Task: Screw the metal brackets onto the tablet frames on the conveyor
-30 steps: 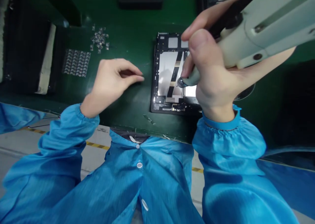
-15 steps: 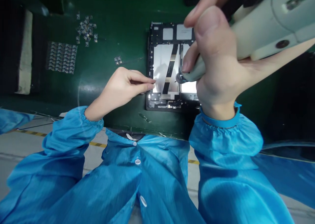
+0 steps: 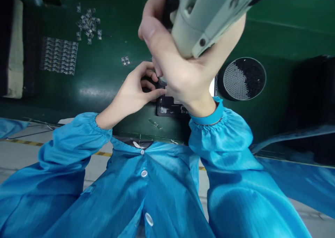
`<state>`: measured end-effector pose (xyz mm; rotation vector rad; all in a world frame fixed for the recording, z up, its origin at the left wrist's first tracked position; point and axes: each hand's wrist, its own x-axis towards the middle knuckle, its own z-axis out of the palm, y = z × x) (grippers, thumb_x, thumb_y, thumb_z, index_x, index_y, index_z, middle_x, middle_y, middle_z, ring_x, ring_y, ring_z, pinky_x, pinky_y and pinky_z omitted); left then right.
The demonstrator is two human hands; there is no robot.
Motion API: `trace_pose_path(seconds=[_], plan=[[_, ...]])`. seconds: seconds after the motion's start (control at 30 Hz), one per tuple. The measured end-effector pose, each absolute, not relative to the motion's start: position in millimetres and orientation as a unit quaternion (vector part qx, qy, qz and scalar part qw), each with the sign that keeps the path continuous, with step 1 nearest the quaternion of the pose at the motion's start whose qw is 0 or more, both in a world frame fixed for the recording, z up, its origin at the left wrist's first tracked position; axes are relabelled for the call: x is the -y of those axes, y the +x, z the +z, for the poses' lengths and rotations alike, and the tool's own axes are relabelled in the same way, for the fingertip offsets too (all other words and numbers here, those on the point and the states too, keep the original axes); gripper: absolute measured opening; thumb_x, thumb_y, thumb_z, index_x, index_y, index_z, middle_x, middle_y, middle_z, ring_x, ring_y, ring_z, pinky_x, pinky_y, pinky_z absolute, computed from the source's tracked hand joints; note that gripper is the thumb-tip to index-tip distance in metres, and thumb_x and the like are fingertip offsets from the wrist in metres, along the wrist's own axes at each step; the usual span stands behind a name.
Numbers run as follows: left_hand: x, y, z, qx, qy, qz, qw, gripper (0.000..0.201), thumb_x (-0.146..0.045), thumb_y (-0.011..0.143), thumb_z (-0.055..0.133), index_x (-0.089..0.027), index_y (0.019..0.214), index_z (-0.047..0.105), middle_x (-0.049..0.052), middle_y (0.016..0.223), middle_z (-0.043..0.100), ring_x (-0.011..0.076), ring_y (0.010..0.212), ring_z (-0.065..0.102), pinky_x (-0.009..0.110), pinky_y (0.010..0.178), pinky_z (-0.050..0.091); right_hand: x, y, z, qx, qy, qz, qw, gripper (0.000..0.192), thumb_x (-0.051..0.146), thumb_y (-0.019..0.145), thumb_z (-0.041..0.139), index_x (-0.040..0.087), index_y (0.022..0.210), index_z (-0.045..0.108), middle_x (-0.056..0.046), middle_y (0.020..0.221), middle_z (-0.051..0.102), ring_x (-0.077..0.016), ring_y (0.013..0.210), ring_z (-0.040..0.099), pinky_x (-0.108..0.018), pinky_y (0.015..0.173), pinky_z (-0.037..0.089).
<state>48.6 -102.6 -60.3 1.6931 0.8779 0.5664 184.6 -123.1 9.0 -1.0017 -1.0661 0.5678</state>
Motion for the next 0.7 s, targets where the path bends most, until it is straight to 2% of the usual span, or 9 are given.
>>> trace_pose_path(seconds=[0.07,0.13,0.43,0.6,0.7], plan=[[104,50,-60,-0.372,0.717,0.239,0.538,0.055,-0.011,0.092,0.092,-0.027,0.140,0.071,0.007,0.121,0.071,0.0269,0.105,0.080,0.039,0.088,0.072,123,179,10,0.481,-0.494,0.310,0.654,0.069,0.086,0.097,0.072,0.019,0.115,0.065,-0.005,0.116,0.068,-0.0150,0.100,0.082,-0.009,0.061,0.059],[106,50,-60,-0.375,0.719,0.236,0.535,0.055,-0.013,0.093,0.094,-0.028,0.140,0.071,0.007,0.122,0.070,0.0306,0.111,0.080,0.043,0.090,0.072,124,174,12,0.477,-0.510,0.338,0.631,0.069,0.085,0.100,0.070,0.020,0.122,0.066,-0.005,0.117,0.068,-0.0177,0.107,0.083,-0.009,0.062,0.060],[108,52,-56,-0.386,0.716,0.234,0.532,0.054,-0.019,0.094,0.096,-0.028,0.138,0.068,0.007,0.125,0.069,0.0348,0.118,0.080,0.045,0.090,0.073,121,163,1,0.502,-0.524,0.338,0.600,0.068,0.083,0.102,0.068,0.021,0.129,0.066,-0.005,0.117,0.067,-0.0172,0.114,0.082,-0.011,0.068,0.064],[108,51,-56,-0.377,0.720,0.239,0.531,0.051,-0.020,0.095,0.097,-0.028,0.136,0.068,0.008,0.125,0.069,0.0295,0.109,0.081,0.042,0.089,0.073,117,173,-16,0.518,-0.533,0.321,0.587,0.069,0.083,0.102,0.066,0.020,0.129,0.064,-0.005,0.116,0.066,-0.0169,0.119,0.080,-0.012,0.070,0.065],[107,50,-58,-0.378,0.718,0.232,0.537,0.048,-0.022,0.097,0.095,-0.028,0.137,0.068,0.007,0.125,0.071,0.0265,0.102,0.081,0.040,0.086,0.072,118,189,-29,0.525,-0.534,0.302,0.590,0.075,0.087,0.099,0.065,0.022,0.136,0.059,-0.006,0.127,0.065,-0.0177,0.128,0.078,-0.011,0.071,0.065]])
